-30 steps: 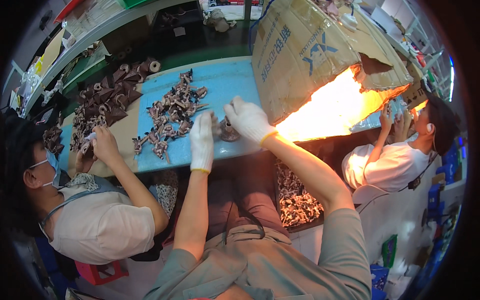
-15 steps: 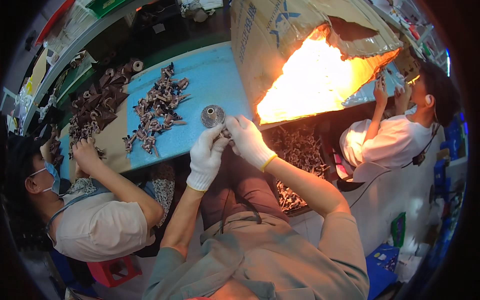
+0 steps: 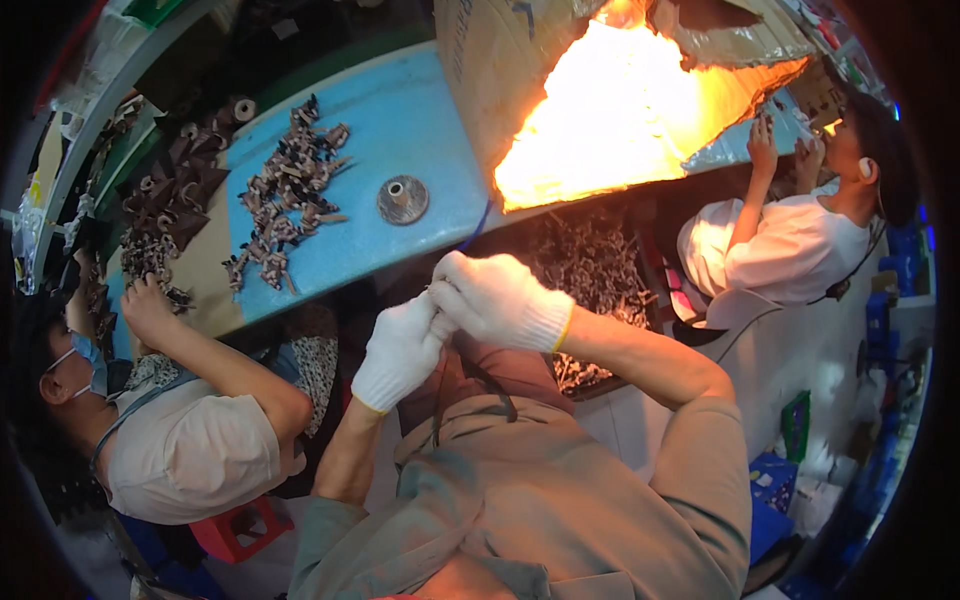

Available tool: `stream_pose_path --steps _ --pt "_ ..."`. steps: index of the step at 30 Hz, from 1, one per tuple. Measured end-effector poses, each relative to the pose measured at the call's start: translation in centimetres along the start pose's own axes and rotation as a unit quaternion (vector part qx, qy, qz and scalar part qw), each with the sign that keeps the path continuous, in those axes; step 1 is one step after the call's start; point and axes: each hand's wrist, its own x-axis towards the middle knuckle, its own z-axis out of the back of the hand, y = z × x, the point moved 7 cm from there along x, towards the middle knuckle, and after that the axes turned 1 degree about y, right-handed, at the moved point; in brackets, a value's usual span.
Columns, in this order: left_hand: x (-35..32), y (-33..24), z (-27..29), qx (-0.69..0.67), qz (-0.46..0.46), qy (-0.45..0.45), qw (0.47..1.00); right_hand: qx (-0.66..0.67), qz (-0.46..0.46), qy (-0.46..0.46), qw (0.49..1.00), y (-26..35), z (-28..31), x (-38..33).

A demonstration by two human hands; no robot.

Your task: Assembling small plastic components onto a circular base.

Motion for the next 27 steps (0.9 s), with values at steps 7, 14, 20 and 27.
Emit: stream_pose_path --steps 7,14,20,27 --pt "0.1 5.3 -3.8 -0.023 0.05 0.028 0.998 0.169 -0.324 -0.017 0.931 -7.2 -4.9 -2.8" --pt "-0.2 5.0 -4.7 -0.627 0.152 0.117 0.755 0.02 -0.06 -0.064 0.996 -2.3 0.2 -1.5" --pt "-0.3 2.5 -4.4 -0.514 0.129 0.032 0.847 -0.028 -0.041 -0.063 0.997 -1.1 0.2 -2.4" --pt "-0.8 -0.1 -2.4 0.021 -0.187 -0.212 0.959 0.314 -0.403 -0.081 0.856 -5.6 -3.3 -4.3"
